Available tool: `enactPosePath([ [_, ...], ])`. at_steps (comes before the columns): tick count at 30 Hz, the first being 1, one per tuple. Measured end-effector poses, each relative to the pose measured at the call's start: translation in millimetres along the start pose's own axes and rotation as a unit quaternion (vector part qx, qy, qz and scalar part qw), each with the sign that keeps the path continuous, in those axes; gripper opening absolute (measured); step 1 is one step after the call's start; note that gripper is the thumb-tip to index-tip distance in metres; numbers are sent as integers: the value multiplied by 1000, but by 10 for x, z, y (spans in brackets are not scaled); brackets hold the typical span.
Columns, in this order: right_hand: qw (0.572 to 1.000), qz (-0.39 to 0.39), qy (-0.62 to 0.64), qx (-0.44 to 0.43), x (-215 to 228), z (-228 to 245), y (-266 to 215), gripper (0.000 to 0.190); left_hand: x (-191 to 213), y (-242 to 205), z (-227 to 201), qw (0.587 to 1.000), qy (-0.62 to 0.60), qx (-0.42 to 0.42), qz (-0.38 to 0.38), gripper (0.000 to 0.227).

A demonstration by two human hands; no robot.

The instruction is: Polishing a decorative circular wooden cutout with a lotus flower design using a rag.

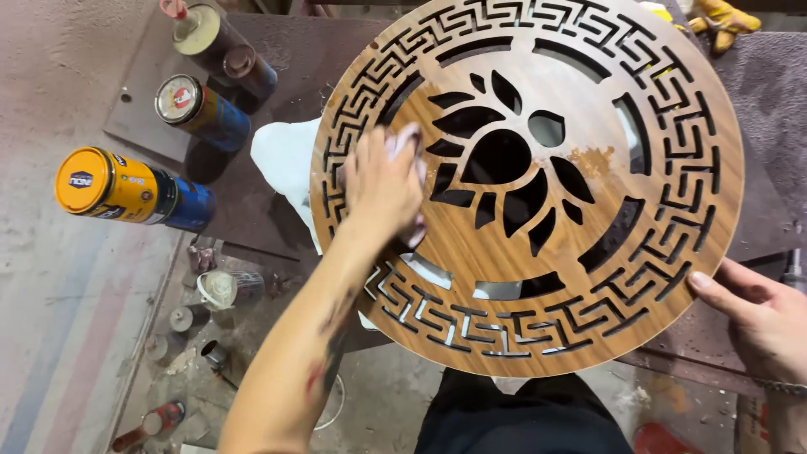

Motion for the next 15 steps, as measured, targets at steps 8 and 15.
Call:
enactPosePath([
  [8, 999, -4, 25, -21, -45, -8, -8, 43, 87, -208, 2, 999, 24, -35, -11, 34],
  [15, 1000, -5, 19, -10, -8, -61, 14, 48, -121, 449, 119, 997, -13, -56, -60, 34],
])
Point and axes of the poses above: each hand's wrist, its own y-axis towards the middle knuckle, its own x-axis out of the back of the hand, z = x × y, the point moved 3 cm from there along y, towards the middle knuckle, and after that the axes turned 6 degrees about -z, right-handed, at the moved point
